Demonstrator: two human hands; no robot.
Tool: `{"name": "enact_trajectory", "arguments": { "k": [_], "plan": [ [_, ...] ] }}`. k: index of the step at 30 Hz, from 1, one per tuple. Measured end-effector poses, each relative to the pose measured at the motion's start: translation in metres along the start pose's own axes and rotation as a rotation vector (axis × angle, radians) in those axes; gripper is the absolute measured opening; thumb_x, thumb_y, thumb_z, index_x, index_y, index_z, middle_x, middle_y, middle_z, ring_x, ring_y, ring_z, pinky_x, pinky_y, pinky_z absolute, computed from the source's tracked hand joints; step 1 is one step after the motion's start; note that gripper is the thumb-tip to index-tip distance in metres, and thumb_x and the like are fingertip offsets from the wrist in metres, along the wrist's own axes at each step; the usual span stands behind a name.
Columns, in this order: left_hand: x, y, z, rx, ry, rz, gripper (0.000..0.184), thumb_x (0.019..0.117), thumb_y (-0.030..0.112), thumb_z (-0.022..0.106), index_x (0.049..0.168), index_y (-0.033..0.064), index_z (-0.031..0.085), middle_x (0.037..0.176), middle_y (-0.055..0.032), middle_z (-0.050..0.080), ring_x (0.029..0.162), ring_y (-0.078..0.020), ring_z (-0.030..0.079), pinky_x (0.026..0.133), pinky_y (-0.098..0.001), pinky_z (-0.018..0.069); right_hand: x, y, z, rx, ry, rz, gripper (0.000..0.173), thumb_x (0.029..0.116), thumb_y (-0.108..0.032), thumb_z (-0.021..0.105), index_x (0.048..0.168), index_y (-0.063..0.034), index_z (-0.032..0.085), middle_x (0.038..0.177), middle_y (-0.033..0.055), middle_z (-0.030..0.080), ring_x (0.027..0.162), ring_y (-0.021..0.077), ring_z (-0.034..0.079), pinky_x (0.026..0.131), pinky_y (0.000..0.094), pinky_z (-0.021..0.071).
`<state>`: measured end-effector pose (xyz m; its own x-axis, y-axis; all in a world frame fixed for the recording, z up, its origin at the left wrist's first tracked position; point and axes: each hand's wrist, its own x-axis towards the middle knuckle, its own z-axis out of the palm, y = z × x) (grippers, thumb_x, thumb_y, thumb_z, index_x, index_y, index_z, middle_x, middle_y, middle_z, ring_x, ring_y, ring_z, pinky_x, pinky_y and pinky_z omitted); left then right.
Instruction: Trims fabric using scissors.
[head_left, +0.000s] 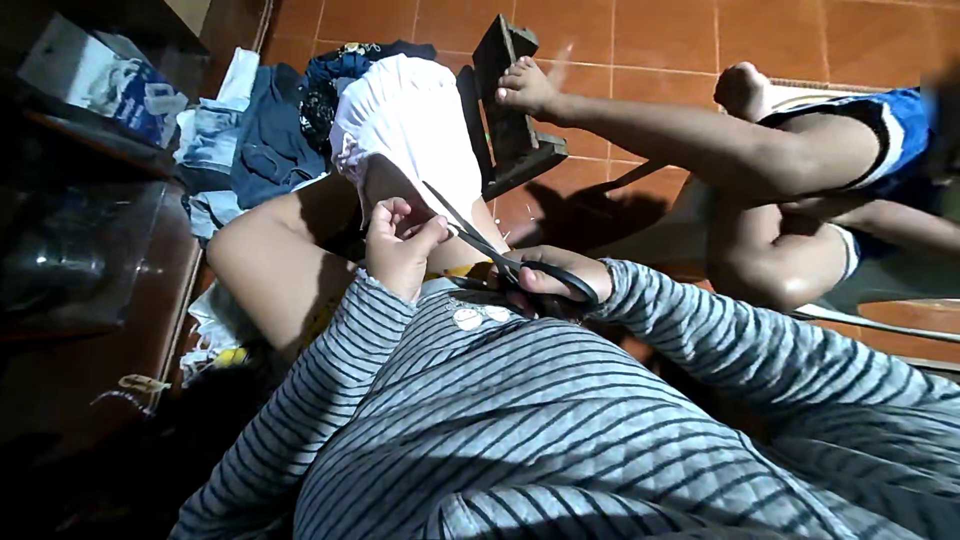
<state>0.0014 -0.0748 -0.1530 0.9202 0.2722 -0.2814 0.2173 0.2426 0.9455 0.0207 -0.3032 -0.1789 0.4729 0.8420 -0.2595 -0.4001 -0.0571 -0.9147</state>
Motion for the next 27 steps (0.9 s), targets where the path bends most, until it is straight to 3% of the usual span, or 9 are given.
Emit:
{"name": "enact_trajectory", "arguments": {
  "k": [5, 11, 15, 21, 27],
  "plan": [
    [-0.001, 0.0, 0.004, -0.017, -0.025, -0.012, 0.047, 0.0847, -0.009, 0.072, 0.123, 0.0016, 0.046, 0.12, -0.0123, 0.053, 0.089, -0.0155, 0.068, 0.081, -0.0333, 0.0619, 0.002, -0.002, 0.009, -0.024, 0.093, 0.011, 0.059, 0.0864, -0.068, 0.066, 0.101, -0.0109, 0.063, 0.071, -0.0075, 0.062, 0.059, 0.0025, 0.06, 0.056, 0.0184, 0.0522],
    [-0.001, 0.0, 0.008, 0.0, -0.039, -0.015, 0.05, 0.0835, -0.008, 0.074, 0.124, 0.002, 0.047, 0.124, -0.0144, 0.051, 0.092, -0.0174, 0.068, 0.081, -0.0348, 0.0622, -0.002, 0.002, 0.017, -0.045, 0.213, 0.005, 0.056, 0.0843, -0.068, 0.069, 0.091, -0.013, 0.065, 0.062, -0.0092, 0.059, 0.052, 0.0006, 0.056, 0.05, 0.0172, 0.048],
    [-0.001, -0.002, 0.009, 0.016, -0.063, 0.067, 0.055, 0.0806, -0.01, 0.074, 0.127, 0.0044, 0.047, 0.119, -0.0102, 0.053, 0.085, -0.0147, 0.068, 0.076, -0.0328, 0.0633, -0.001, 0.002, 0.018, 0.033, 0.205, -0.009, 0.05, 0.0849, -0.062, 0.073, 0.09, -0.0127, 0.066, 0.061, -0.0085, 0.059, 0.051, 0.0018, 0.057, 0.05, 0.0179, 0.0493],
    [-0.001, -0.006, 0.009, 0.069, -0.087, 0.203, 0.079, 0.0772, -0.01, 0.078, 0.145, 0.0078, 0.041, 0.141, -0.0131, 0.047, 0.092, -0.0154, 0.069, 0.075, -0.0312, 0.0625, 0.009, -0.005, 0.014, 0.013, 0.175, -0.015, 0.059, 0.0839, -0.069, 0.069, 0.091, -0.0114, 0.063, 0.062, -0.0049, 0.06, 0.051, 0.0054, 0.06, 0.05, 0.0207, 0.0526],
    [0.0, -0.004, 0.006, 0.077, -0.088, 0.2, 0.09, 0.0771, -0.01, 0.078, 0.153, 0.0106, 0.034, 0.145, -0.0156, 0.044, 0.087, -0.0167, 0.07, 0.073, -0.0311, 0.0633, 0.016, -0.008, 0.011, -0.031, 0.161, -0.026, 0.056, 0.0859, -0.067, 0.068, 0.089, -0.0114, 0.061, 0.061, -0.0045, 0.06, 0.051, 0.0055, 0.059, 0.049, 0.0204, 0.0515]
  ]
}}
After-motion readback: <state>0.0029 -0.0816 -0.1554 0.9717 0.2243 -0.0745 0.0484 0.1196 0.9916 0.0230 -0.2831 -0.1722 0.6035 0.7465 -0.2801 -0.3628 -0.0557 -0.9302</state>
